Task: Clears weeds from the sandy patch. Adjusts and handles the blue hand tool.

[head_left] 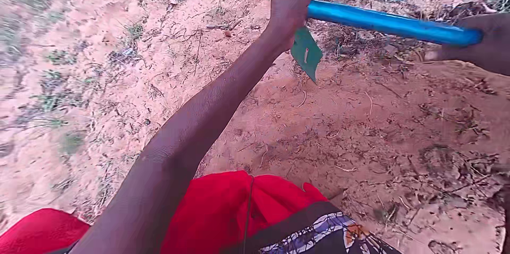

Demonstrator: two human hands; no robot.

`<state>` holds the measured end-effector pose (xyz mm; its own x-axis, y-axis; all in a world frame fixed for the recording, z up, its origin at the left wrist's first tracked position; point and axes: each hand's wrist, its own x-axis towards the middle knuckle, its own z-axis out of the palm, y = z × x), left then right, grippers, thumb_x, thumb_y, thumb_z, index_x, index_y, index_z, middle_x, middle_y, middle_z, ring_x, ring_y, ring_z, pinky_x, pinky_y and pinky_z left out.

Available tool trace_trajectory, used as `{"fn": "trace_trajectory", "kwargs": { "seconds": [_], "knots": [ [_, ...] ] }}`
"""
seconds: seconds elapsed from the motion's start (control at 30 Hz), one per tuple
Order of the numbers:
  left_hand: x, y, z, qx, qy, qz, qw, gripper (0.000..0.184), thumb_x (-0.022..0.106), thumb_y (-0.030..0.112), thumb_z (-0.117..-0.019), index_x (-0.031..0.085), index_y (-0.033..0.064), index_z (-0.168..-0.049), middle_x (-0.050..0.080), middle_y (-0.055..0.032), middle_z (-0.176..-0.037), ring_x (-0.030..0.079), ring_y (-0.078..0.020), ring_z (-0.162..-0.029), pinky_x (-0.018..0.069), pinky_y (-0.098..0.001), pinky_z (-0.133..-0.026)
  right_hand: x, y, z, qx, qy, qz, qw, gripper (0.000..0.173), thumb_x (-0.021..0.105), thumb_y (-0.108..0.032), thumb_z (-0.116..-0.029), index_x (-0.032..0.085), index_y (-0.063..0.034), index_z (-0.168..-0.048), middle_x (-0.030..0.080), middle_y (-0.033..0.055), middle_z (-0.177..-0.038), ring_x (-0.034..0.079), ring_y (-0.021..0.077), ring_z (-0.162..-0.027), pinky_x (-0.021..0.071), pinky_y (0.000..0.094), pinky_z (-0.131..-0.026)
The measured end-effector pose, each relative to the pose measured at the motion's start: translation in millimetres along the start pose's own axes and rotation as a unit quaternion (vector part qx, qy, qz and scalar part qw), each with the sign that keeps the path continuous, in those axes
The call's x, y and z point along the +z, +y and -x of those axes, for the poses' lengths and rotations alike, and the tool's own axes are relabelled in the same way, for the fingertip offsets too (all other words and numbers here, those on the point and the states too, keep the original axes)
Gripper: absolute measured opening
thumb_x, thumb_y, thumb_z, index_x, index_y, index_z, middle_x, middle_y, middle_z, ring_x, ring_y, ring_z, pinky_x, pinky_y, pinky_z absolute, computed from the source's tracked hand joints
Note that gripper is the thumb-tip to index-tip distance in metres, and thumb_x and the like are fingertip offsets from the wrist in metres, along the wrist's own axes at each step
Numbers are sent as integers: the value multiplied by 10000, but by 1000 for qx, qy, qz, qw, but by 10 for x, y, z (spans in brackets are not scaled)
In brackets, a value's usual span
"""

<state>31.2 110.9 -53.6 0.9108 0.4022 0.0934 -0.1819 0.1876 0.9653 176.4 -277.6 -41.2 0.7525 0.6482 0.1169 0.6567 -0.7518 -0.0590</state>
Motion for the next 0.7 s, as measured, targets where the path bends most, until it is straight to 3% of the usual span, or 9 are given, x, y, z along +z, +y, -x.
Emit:
{"fn": "trace_trajectory", "kwargs": {
  "seconds": [0.1, 0.17, 0.27, 0.33, 0.4, 0.47, 0.63, 0.7],
  "knots": [
    [-1033, -140, -54, -35, 95, -23, 995, 294, 588, 175, -1056, 490, 86, -794, 524, -12, -645, 437, -65, -448, 374, -192, -412, 213, -1550, -387, 44, -195, -85, 976, 313, 809, -301, -898, 662, -27, -936, 584, 201, -733, 564, 393, -691, 414, 635, -618],
    [-1525, -179, -150, -28, 147, -38, 988, 291, 595, 176, -1053, 486, 89, -798, 516, -14, -640, 429, -72, -439, 381, -197, -410, 460, -2003, -649, 15, -242, -114, 963, 298, 767, -280, -939, 651, -15, -1009, 591, 192, -766, 573, 367, -702, 441, 606, -636],
    [-2028, -282, -340, -8, 204, -82, 976, 289, 620, 187, -1042, 505, 76, -801, 501, -13, -629, 432, -78, -438, 396, -202, -421, 897, -2376, -990, -16, -260, -139, 956, 380, 734, -320, -967, 617, 3, -1129, 615, 234, -867, 605, 413, -780, 465, 640, -705],
    [-2224, -456, -423, -18, 199, -134, 971, 269, 628, 208, -1037, 527, 67, -830, 526, -22, -703, 506, -99, -554, 467, -245, -538, 1175, -2473, -1137, -18, -263, -139, 955, 422, 740, -332, -967, 620, -4, -1204, 645, 274, -940, 632, 469, -872, 465, 698, -758],
    [-2315, -683, -432, -58, 182, -155, 969, 263, 619, 237, -1044, 547, 40, -885, 553, -51, -812, 566, -129, -716, 516, -304, -698, 1457, -2472, -1204, -19, -275, -135, 952, 424, 746, -335, -963, 613, 9, -1172, 636, 281, -927, 627, 477, -880, 460, 698, -753],
    [-2312, -928, -400, -76, 176, -155, 969, 269, 625, 249, -1041, 582, 1, -945, 597, -93, -898, 607, -158, -811, 535, -341, -777, 1694, -2395, -1184, -5, -285, -130, 950, 424, 746, -355, -960, 615, 7, -1137, 635, 275, -911, 629, 472, -879, 464, 686, -749],
    [-1951, -1269, -364, -64, 157, -60, 984, 180, 576, 93, -1035, 539, 70, -860, 551, -19, -781, 552, -108, -697, 507, -287, -682, 1732, -1991, -988, 21, -288, -101, 952, 403, 741, -360, -962, 624, -27, -1156, 646, 269, -909, 639, 474, -865, 471, 688, -720],
    [-1748, -1338, -372, -51, 161, -47, 984, 149, 570, 65, -1022, 535, 68, -878, 540, -23, -821, 551, -109, -735, 507, -291, -700, 1666, -1859, -893, 35, -296, -111, 948, 437, 754, -319, -958, 640, -45, -1278, 674, 291, -976, 651, 493, -924, 474, 710, -793]
  ]
}}
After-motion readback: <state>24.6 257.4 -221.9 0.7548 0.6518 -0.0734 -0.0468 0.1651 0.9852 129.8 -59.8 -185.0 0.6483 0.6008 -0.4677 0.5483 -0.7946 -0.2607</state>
